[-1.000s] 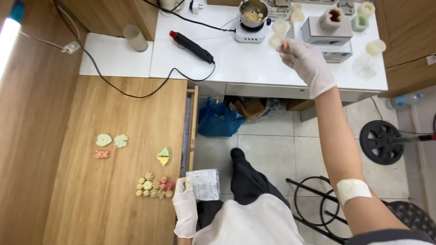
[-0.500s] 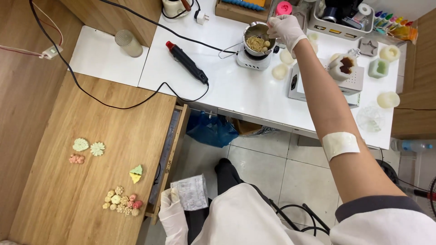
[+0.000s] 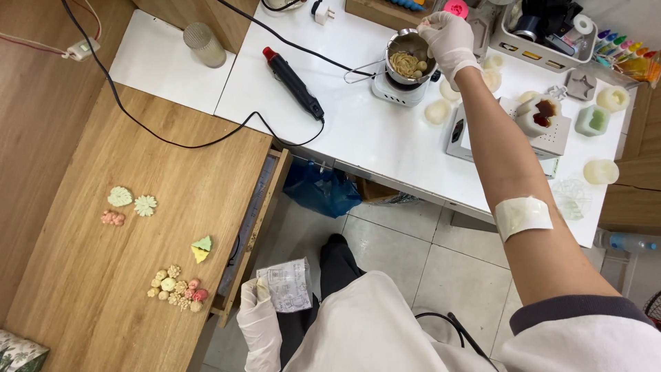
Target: The person wraps individual small wax shapes in paper, secures one with a green ribbon, places a group of them into a plastic bag, and then uses a heat gun to smooth or melt wax in various small molds at a workstation.
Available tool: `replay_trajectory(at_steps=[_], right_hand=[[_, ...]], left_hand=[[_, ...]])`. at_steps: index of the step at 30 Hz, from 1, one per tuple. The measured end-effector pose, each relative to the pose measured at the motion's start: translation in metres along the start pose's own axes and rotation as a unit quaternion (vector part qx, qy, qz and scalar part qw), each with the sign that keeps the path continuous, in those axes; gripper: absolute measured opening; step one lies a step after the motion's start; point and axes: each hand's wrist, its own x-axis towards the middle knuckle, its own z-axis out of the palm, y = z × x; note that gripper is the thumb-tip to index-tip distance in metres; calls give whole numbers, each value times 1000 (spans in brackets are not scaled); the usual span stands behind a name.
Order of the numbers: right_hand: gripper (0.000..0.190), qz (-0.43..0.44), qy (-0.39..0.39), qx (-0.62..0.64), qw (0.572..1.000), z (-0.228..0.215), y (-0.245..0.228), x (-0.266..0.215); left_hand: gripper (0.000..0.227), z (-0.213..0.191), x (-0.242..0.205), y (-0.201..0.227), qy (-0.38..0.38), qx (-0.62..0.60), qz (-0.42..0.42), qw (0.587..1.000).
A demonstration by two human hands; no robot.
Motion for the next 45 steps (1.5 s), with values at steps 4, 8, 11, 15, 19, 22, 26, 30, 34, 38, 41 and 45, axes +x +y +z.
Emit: replay_trajectory(at_steps=[4, 8, 11, 15, 19, 22, 26, 30, 34, 38, 41, 45], right_hand=[[20, 23, 16, 11, 1000, 5, 0, 3], [23, -58, 54, -82, 994, 6, 43, 24], [25, -151, 111, -162, 969, 8, 78, 45], [25, 122, -23, 272, 954, 11, 60, 30], [36, 237, -179, 473, 829, 29, 16, -29], [37, 220, -291, 508, 781, 63, -33, -108], [24, 168, -370, 481, 777, 134, -65, -225], [26, 169, -399, 256, 864, 236, -104, -361], [31, 90, -422, 129, 893, 328, -84, -450], [34, -60, -372, 2, 926, 388, -66, -489], [36, -41, -355, 3, 934, 415, -60, -500], [33, -60, -342, -28, 937, 437, -56, -507]], left_hand=[[22, -9, -4, -3, 22, 23, 8, 999], [21, -17, -7, -3, 43, 22, 8, 999], [22, -20, -10, -3, 48, 11, 16, 999], [23, -27, -16, 4, 59, 33, -15, 998], [24, -40, -18, -4, 73, 6, -37, 997], [24, -59, -18, -8, 74, 42, 6, 996], [21, -95, -20, -13, 60, 49, 47, 996], [21, -154, -25, -45, 98, 88, 81, 988], [22, -218, -49, -64, 104, 62, 36, 992], [21, -276, -65, -80, 153, 42, 62, 985], [21, -303, -73, -96, 184, 18, 61, 981], [21, -319, -83, -111, 172, -60, 23, 983]])
